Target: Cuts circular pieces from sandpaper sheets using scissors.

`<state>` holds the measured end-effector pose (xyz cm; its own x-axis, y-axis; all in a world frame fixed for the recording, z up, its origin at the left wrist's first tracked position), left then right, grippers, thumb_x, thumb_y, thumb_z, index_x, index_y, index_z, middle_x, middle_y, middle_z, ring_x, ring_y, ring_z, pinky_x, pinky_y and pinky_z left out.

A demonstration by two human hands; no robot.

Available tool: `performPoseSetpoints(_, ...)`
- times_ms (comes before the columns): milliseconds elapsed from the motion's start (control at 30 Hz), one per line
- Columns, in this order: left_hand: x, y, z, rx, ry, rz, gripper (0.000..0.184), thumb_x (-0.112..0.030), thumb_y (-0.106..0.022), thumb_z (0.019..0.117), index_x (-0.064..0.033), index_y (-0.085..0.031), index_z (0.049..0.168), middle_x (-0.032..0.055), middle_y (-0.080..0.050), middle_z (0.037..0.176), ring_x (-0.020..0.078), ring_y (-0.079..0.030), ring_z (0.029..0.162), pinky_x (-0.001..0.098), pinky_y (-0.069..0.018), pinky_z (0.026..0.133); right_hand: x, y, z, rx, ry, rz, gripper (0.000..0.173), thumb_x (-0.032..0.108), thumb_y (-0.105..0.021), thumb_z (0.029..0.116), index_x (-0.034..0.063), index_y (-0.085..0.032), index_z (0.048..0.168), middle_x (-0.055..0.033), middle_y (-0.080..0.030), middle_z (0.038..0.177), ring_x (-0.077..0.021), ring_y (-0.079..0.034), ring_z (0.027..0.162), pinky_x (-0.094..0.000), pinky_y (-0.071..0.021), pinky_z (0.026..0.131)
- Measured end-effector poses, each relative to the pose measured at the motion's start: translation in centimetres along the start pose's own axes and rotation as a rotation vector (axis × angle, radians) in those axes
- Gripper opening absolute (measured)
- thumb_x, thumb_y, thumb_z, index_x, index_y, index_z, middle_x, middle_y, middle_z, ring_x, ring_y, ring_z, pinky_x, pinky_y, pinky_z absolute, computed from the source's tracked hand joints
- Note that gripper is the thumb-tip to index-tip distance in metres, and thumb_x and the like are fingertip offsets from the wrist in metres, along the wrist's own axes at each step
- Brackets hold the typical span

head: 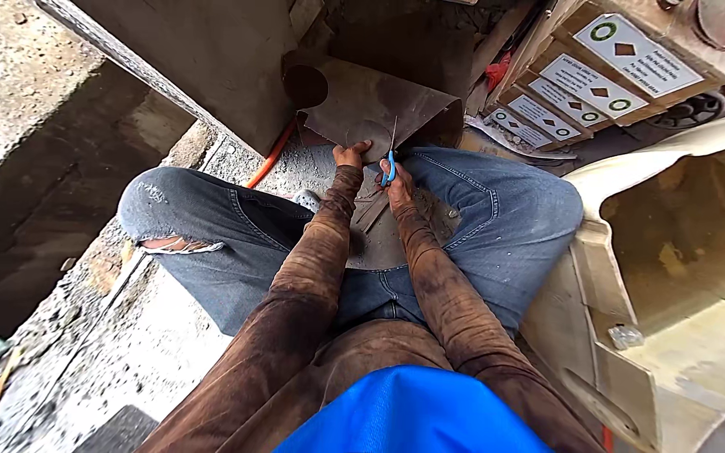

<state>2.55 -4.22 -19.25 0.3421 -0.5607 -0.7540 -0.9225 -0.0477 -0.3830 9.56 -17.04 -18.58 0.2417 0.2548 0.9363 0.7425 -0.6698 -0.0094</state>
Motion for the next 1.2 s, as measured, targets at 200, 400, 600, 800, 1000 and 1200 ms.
performPoseSetpoints(200, 0.2, 0.9, 0.5, -0.006, 0.005, 0.021, 0.040, 0.011, -0.074, 0.0820, 0.0057, -0.056, 0.118, 0.0240, -0.070, 0.098, 0.0342, -0.072, 0.081, 0.0529, -0.0630, 0.068, -0.4, -0.3, -0.5, -0.014, -0.010, 0.089, 0.022, 0.022, -0.068, 0.0994, 0.0004, -0.065, 0.103, -0.0017, -0.060, 0.067, -0.0089, -0.054, 0.053, -0.0243, -0.0494, 0.051)
performPoseSetpoints(400, -0.2, 1.7, 0.6, -0.015, 0.032, 0.035, 0.041, 0.010, -0.074, 0.0819, 0.0050, -0.056, 0.119, 0.0229, -0.070, 0.099, 0.0335, -0.072, 0.082, 0.0523, -0.0628, 0.068, -0.8, 0.4, 0.3, 0.070, -0.093, 0.049, 0.041, 0.042, -0.055, 0.1044, 0.0029, -0.064, 0.111, -0.0025, -0.062, 0.069, -0.0125, -0.060, 0.058, -0.0291, -0.0547, 0.059)
performPoseSetpoints(600, 0.1, 2.3, 1.1, -0.011, 0.057, 0.042, 0.042, 0.009, -0.072, 0.0843, 0.0055, -0.054, 0.122, 0.0244, -0.069, 0.102, 0.0351, -0.072, 0.083, 0.0543, -0.0623, 0.070, -1.2, 0.4, 0.4, 0.101, -0.095, 0.031, 0.041, 0.040, -0.055, 0.1051, 0.0014, -0.064, 0.115, -0.0045, -0.065, 0.074, -0.0123, -0.061, 0.061, -0.0289, -0.0546, 0.061)
performPoseSetpoints(800, 0.7, 3.2, 1.6, -0.020, 0.088, 0.035, 0.041, 0.009, -0.072, 0.0841, 0.0053, -0.054, 0.121, 0.0245, -0.070, 0.101, 0.0359, -0.072, 0.082, 0.0549, -0.0625, 0.068, -1.9, -0.1, 0.0, 0.107, -0.082, 0.051, 0.030, 0.033, -0.062, 0.1026, 0.0026, -0.065, 0.103, -0.0017, -0.061, 0.067, -0.0109, -0.058, 0.057, -0.0274, -0.0536, 0.058)
performPoseSetpoints(1000, 0.4, 3.3, 1.5, -0.021, 0.111, 0.032, 0.043, 0.009, -0.072, 0.0849, 0.0036, -0.053, 0.123, 0.0246, -0.069, 0.102, 0.0360, -0.072, 0.082, 0.0548, -0.0621, 0.067, -2.3, -0.2, 0.2, 0.115, -0.069, 0.128, 0.026, 0.027, -0.063, 0.1023, 0.0015, -0.064, 0.103, -0.0029, -0.062, 0.069, -0.0108, -0.058, 0.057, -0.0266, -0.0528, 0.056)
performPoseSetpoints(1200, 0.0, 3.9, 1.7, -0.013, 0.120, 0.052, 0.042, 0.008, -0.072, 0.0858, 0.0037, -0.053, 0.123, 0.0244, -0.070, 0.103, 0.0369, -0.072, 0.082, 0.0559, -0.0620, 0.066, -2.9, -0.4, 1.4, 0.167, -0.162, 0.190, 0.040, 0.036, -0.054, 0.1055, 0.0030, -0.061, 0.126, -0.0103, -0.070, 0.101, -0.0155, -0.066, 0.073, -0.0281, -0.0540, 0.059)
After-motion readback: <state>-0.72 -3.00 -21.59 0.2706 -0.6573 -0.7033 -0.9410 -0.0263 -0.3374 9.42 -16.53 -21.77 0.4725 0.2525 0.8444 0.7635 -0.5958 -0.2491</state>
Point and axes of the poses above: each hand's wrist, its own z-axis towards the middle knuckle, its own y-axis out of the back of the hand, x = y × z, the point moved 4 cm from there along z, towards the middle knuckle
